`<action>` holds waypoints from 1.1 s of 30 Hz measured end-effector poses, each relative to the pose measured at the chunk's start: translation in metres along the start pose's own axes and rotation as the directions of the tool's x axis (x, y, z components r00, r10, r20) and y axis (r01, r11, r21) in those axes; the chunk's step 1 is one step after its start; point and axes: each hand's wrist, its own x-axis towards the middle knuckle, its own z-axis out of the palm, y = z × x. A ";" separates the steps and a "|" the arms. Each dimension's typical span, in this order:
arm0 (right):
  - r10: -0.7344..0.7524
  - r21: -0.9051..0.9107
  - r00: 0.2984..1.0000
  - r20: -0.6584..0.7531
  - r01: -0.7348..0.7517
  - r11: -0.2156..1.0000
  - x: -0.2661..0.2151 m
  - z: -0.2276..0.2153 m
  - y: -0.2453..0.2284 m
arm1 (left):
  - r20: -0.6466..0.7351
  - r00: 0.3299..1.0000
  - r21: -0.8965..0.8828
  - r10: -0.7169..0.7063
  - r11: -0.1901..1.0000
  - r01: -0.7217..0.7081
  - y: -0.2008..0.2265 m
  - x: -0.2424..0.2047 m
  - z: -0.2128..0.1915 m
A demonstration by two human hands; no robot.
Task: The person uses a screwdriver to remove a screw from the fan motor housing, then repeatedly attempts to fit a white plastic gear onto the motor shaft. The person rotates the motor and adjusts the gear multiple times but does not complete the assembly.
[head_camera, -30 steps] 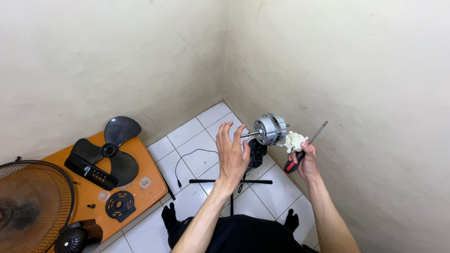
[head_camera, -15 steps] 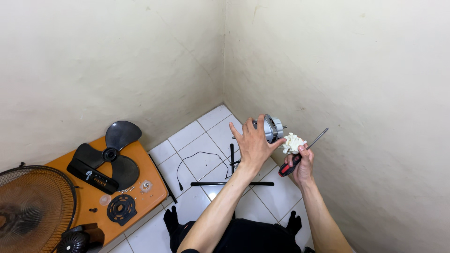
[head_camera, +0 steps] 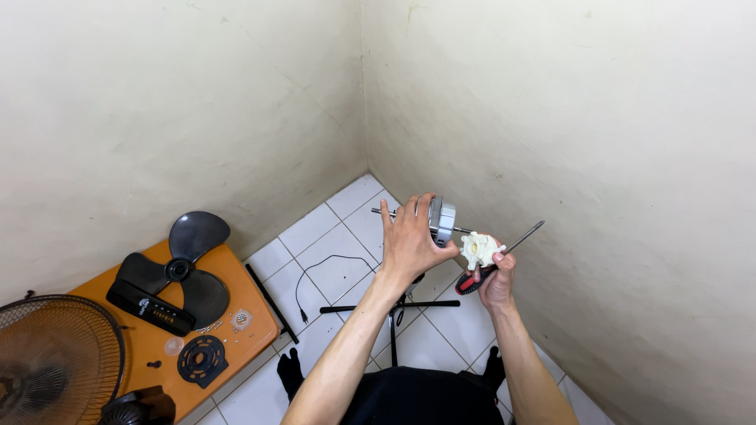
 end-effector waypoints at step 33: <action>0.120 0.109 0.985 -0.123 -0.106 0.988 0.029 0.019 -0.007 | -0.146 0.988 0.122 0.042 0.992 -0.025 0.004 -0.014 0.009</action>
